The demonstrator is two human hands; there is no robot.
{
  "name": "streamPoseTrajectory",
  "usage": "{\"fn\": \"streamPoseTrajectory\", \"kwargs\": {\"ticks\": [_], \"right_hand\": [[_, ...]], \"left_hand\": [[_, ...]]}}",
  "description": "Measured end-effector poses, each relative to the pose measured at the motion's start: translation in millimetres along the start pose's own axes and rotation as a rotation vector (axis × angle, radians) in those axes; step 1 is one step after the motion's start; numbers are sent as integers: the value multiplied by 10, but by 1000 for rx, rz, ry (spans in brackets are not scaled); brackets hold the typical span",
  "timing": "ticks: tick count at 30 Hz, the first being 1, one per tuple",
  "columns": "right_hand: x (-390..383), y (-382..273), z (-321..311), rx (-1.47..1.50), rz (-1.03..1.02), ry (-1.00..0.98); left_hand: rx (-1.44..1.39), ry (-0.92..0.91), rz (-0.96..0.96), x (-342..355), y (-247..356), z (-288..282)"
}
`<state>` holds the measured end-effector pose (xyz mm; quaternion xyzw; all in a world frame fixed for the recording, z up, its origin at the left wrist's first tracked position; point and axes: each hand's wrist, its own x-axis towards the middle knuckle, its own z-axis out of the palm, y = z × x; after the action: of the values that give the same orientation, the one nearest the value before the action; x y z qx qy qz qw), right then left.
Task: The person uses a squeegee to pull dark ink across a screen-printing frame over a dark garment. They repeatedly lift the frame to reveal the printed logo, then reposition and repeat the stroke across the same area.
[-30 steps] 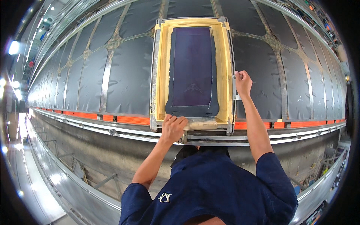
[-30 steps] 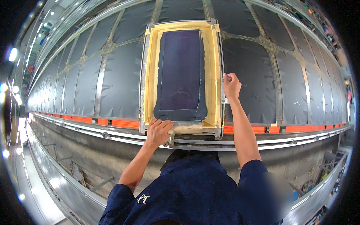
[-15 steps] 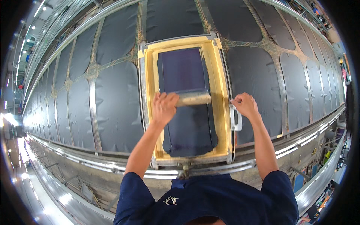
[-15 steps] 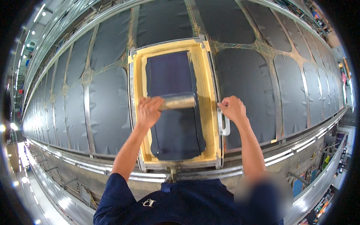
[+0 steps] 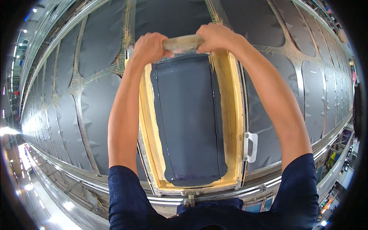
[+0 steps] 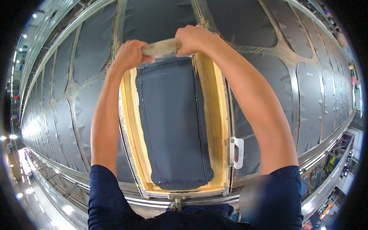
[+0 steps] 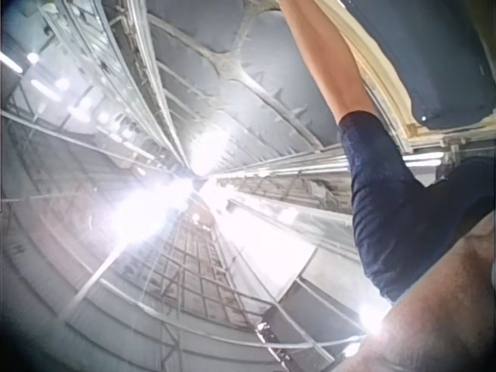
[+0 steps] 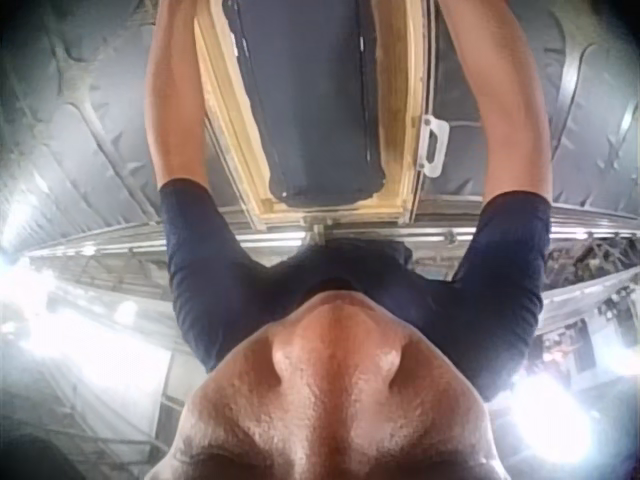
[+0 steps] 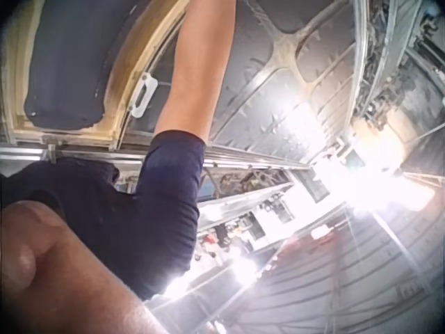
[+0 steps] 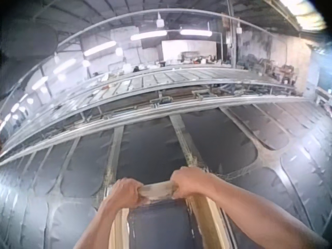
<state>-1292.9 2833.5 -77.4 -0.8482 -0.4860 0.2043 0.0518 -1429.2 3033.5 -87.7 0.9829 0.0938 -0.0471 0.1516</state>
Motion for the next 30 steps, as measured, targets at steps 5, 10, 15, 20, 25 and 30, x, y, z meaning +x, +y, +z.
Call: {"fn": "streamPoseTrajectory", "kwargs": {"ticks": [5,10,15,20,25,30], "right_hand": [[45,19,159,73,76,66],[-364,-206,377,36,99,-20],[-1365,-658,872,64,-14,27],[-2565,-1263,1437,18,-38,52],[-3489,-1705,1920,67,-84,122],[-3379,-1670,1773,64,-55,-8]], "left_hand": [[-41,-51,-40,25,-24,71],[47,24,3,-526,122,243],[-23,-9,47,-1675,536,409],[-99,-4,87,-2978,936,791],[-149,133,126,-4058,1242,1125],[-133,28,123,-3946,1191,1013]]}}
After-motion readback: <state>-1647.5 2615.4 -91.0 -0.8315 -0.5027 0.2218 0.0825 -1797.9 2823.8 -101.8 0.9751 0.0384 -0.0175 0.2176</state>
